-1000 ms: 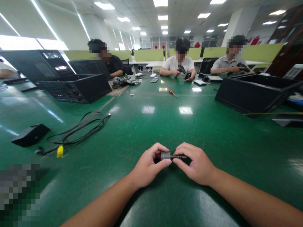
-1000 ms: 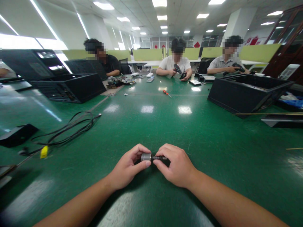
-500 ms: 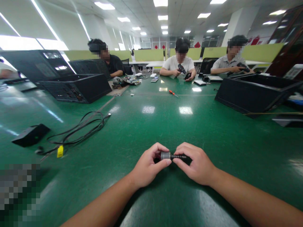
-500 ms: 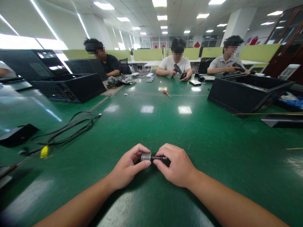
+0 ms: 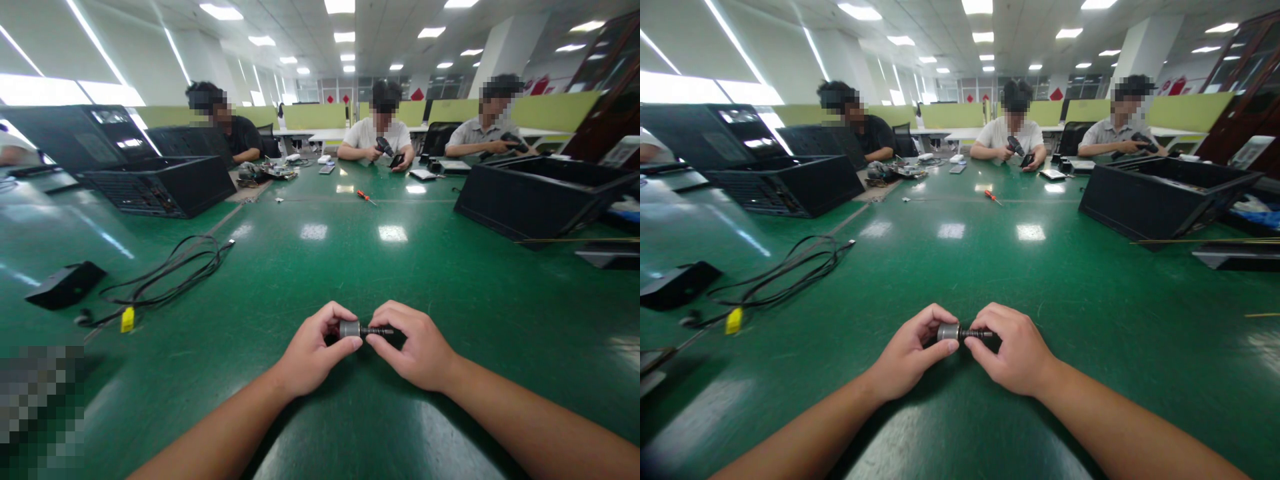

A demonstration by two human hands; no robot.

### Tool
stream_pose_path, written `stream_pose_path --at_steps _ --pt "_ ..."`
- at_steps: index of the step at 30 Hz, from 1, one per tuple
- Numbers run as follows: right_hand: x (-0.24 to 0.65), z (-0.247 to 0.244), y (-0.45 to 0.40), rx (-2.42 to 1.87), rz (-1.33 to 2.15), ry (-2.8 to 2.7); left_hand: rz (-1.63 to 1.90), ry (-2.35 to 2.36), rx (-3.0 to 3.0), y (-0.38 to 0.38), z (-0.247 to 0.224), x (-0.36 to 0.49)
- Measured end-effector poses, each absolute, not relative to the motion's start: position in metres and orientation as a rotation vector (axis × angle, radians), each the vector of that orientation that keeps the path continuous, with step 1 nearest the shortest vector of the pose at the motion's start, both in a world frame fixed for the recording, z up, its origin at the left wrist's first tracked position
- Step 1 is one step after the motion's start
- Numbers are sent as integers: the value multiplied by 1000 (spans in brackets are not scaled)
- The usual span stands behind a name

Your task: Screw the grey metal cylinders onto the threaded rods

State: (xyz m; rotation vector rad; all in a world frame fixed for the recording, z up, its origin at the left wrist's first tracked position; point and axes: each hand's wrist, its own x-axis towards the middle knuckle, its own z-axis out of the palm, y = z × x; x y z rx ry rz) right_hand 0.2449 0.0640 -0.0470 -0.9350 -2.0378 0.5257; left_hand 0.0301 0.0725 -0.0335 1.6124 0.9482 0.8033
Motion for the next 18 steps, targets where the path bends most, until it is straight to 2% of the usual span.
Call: stream_pose_path --at_steps 18 --pt "245 -46 63 -976 521 -2026 821 949 1571 72 -32 31"
